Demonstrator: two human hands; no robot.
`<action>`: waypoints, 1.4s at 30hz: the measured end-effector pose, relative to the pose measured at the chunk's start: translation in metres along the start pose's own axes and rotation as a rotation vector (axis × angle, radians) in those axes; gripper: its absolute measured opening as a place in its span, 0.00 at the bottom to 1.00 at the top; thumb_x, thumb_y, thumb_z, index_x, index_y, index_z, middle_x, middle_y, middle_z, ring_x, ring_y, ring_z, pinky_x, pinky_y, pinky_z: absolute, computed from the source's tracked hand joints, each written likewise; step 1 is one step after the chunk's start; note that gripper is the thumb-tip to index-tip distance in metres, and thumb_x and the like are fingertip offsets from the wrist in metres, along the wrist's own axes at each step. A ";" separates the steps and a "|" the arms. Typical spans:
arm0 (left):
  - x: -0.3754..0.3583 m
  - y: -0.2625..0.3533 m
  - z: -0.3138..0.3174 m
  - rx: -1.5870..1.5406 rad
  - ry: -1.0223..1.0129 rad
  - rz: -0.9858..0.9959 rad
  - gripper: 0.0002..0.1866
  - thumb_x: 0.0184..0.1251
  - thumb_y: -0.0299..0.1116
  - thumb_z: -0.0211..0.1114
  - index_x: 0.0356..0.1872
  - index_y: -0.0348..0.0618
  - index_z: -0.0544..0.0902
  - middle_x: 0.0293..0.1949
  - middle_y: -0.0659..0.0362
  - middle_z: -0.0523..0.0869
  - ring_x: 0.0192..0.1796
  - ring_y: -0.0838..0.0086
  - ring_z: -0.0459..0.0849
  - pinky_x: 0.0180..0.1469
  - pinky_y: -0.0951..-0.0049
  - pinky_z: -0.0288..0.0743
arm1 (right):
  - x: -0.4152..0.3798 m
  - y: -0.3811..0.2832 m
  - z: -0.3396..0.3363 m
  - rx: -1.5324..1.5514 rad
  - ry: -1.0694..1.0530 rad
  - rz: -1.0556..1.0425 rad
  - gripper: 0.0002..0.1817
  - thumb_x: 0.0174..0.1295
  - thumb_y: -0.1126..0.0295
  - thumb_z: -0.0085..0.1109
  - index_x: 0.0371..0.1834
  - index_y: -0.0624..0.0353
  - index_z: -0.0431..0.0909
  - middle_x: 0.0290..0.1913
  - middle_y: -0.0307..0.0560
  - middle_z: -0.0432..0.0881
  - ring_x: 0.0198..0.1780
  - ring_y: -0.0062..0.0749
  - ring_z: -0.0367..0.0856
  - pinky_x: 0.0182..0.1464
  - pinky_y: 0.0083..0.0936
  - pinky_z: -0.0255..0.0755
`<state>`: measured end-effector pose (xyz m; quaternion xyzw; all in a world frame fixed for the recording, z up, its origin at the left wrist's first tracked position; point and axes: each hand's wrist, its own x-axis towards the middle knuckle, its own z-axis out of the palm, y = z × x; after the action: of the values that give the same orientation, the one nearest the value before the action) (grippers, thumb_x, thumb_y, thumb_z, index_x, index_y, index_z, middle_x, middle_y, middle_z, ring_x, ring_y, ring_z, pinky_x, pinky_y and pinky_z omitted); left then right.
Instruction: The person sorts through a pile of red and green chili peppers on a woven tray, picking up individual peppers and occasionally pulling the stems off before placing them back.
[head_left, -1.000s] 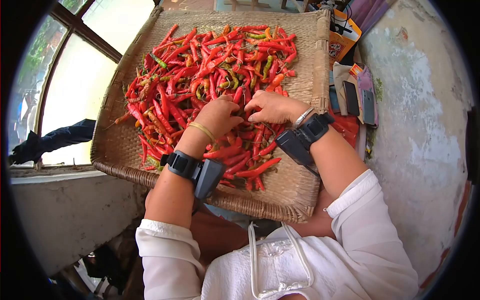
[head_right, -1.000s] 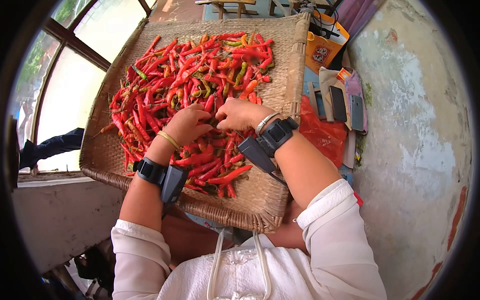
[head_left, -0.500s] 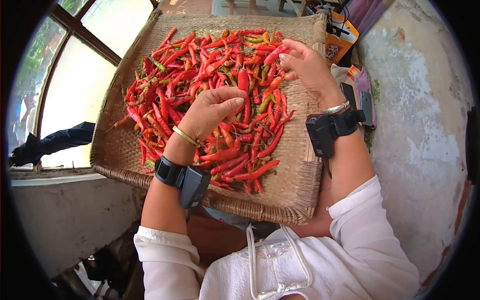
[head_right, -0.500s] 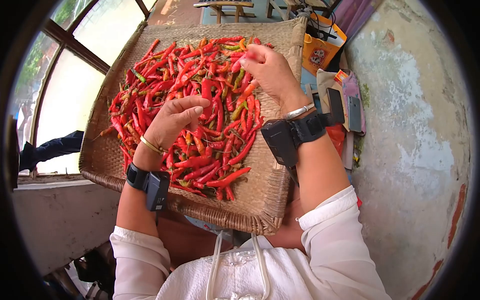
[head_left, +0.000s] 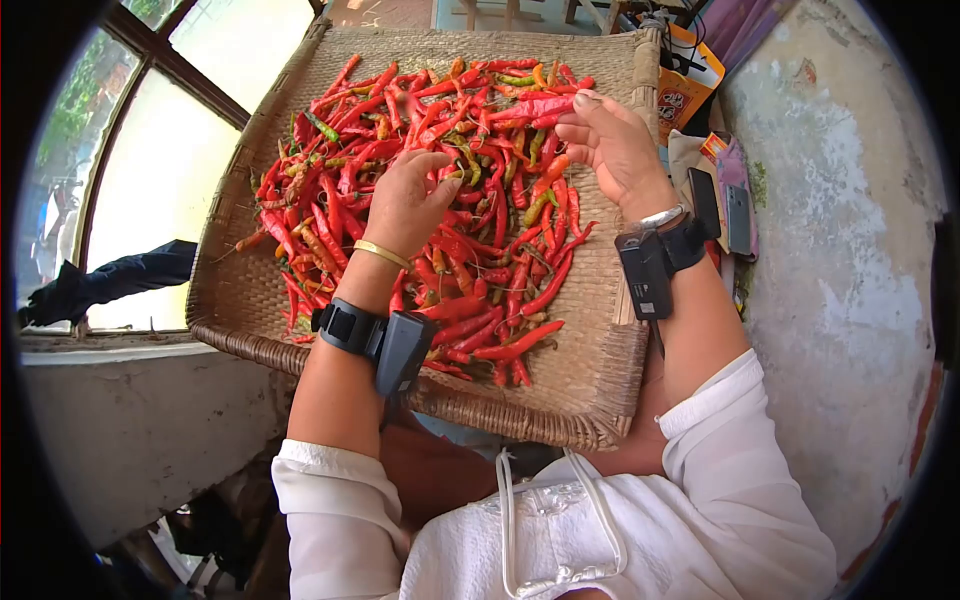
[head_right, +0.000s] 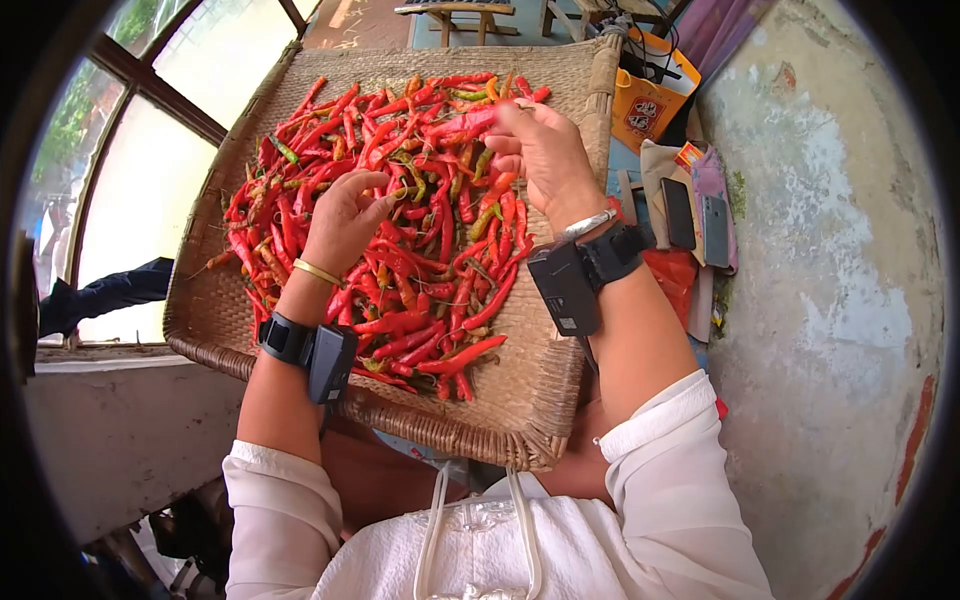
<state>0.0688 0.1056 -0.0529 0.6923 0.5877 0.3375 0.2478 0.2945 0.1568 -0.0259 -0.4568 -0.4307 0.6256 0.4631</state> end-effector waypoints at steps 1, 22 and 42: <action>0.004 -0.011 0.001 0.081 0.075 0.050 0.16 0.50 0.32 0.64 0.41 0.37 0.78 0.41 0.50 0.79 0.39 0.61 0.79 0.42 0.67 0.73 | 0.002 0.000 -0.004 0.195 0.164 -0.062 0.16 0.58 0.63 0.54 0.41 0.65 0.72 0.30 0.40 0.75 0.27 0.19 0.76 0.24 0.13 0.70; 0.026 0.003 0.024 0.649 -0.289 -0.076 0.30 0.41 0.37 0.65 0.52 0.56 0.70 0.47 0.46 0.74 0.48 0.51 0.73 0.52 0.61 0.68 | -0.026 0.018 0.025 0.102 -0.099 0.137 0.14 0.61 0.65 0.51 0.46 0.59 0.70 0.33 0.38 0.77 0.29 0.16 0.77 0.24 0.10 0.68; -0.034 0.036 -0.003 -0.366 -0.308 -0.084 0.13 0.52 0.16 0.59 0.41 0.36 0.75 0.35 0.63 0.80 0.39 0.82 0.79 0.42 0.81 0.74 | -0.041 0.023 0.034 -0.506 -0.551 0.052 0.15 0.50 0.74 0.51 0.43 0.63 0.77 0.33 0.44 0.80 0.34 0.21 0.76 0.38 0.20 0.70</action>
<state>0.0866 0.0652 -0.0304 0.6539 0.5004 0.3184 0.4697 0.2637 0.1085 -0.0341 -0.3824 -0.6683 0.6103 0.1862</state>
